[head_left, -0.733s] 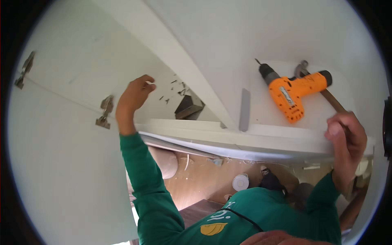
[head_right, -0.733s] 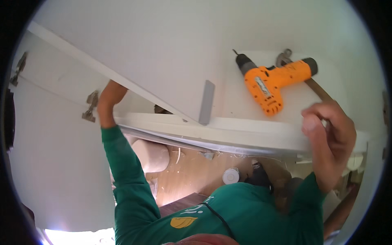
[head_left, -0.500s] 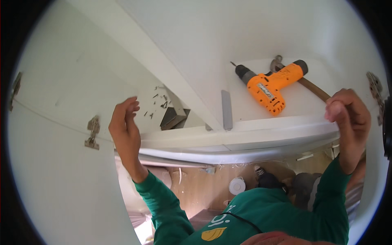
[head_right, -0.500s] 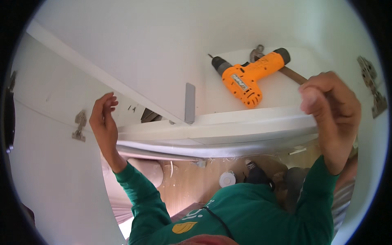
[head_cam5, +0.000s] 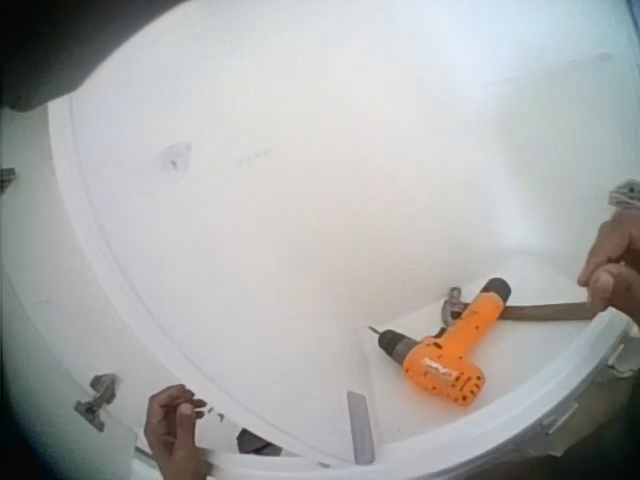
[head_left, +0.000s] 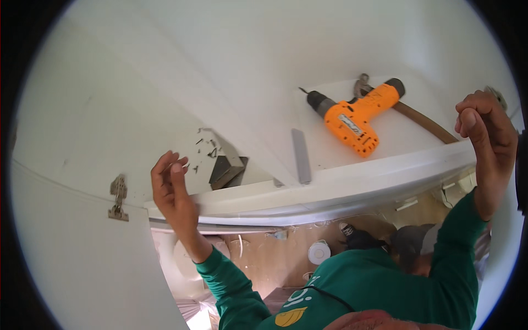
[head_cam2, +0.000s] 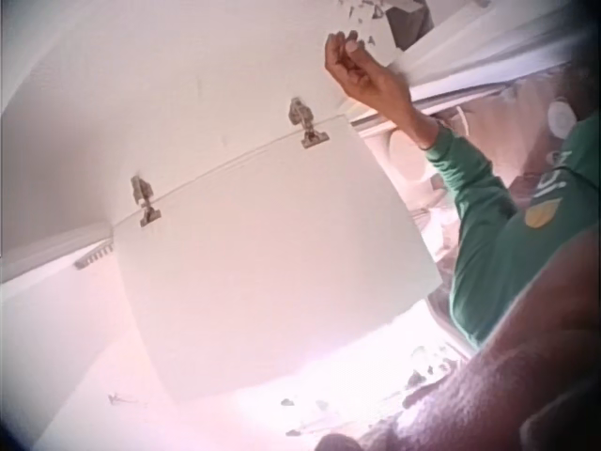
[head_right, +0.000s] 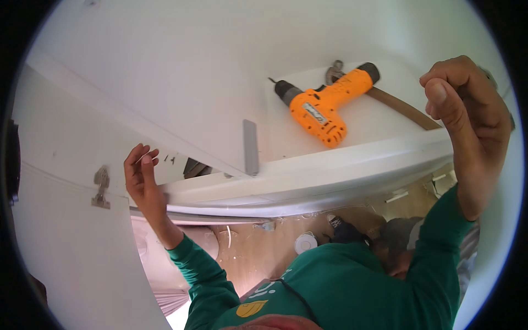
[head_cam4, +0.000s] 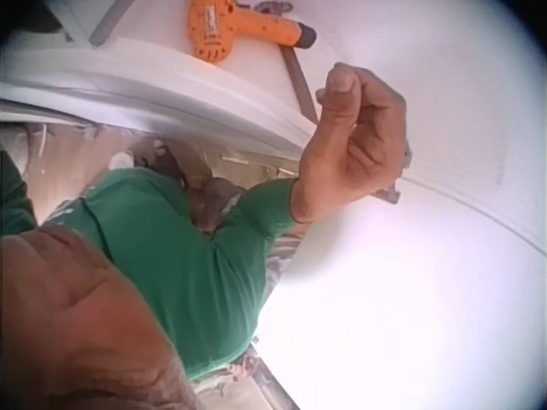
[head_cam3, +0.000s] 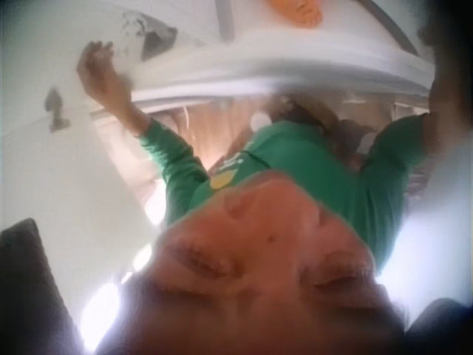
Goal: The person measures a cabinet door using a metal ruler and pencil, then positions a small hinge component and secures it with a screw.
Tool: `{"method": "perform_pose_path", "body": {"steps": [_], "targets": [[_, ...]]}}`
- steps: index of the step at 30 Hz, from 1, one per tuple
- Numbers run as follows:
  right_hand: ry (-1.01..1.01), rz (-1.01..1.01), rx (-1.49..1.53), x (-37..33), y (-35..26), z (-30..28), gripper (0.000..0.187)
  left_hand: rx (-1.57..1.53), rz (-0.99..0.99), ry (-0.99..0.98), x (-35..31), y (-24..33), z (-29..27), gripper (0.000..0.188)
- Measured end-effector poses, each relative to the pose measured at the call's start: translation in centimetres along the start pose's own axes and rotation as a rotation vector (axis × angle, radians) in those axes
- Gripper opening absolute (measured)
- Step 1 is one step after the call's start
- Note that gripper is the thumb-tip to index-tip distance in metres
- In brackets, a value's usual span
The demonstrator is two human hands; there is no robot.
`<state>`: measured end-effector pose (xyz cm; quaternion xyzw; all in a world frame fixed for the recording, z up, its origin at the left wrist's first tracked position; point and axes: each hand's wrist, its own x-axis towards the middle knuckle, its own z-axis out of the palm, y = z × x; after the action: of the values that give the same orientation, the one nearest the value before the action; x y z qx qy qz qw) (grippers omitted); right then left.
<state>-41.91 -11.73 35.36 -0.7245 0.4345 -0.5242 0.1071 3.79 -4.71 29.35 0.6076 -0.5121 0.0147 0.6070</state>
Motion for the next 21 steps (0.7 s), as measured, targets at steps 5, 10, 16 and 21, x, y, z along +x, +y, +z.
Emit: {"method": "perform_pose_path", "body": {"steps": [5,10,16,21], "targets": [[-0.165,-0.339,0.015,3.6,-0.1,1.9,0.01,-0.067,0.033,0.128,-0.1,-0.2,-0.1,0.031],[-0.243,-0.569,0.443,3.1,0.6,3.5,0.005,-0.106,0.077,0.156,0.1,-0.2,-0.3,0.034],[-0.558,-0.71,0.749,1.5,0.0,5.9,0.023,-0.161,0.184,0.254,-0.2,-0.7,-0.6,0.03],[-0.735,-0.658,0.762,-0.3,-1.9,8.5,0.034,0.127,0.383,0.349,-7.3,0.2,-0.8,0.02]]}}
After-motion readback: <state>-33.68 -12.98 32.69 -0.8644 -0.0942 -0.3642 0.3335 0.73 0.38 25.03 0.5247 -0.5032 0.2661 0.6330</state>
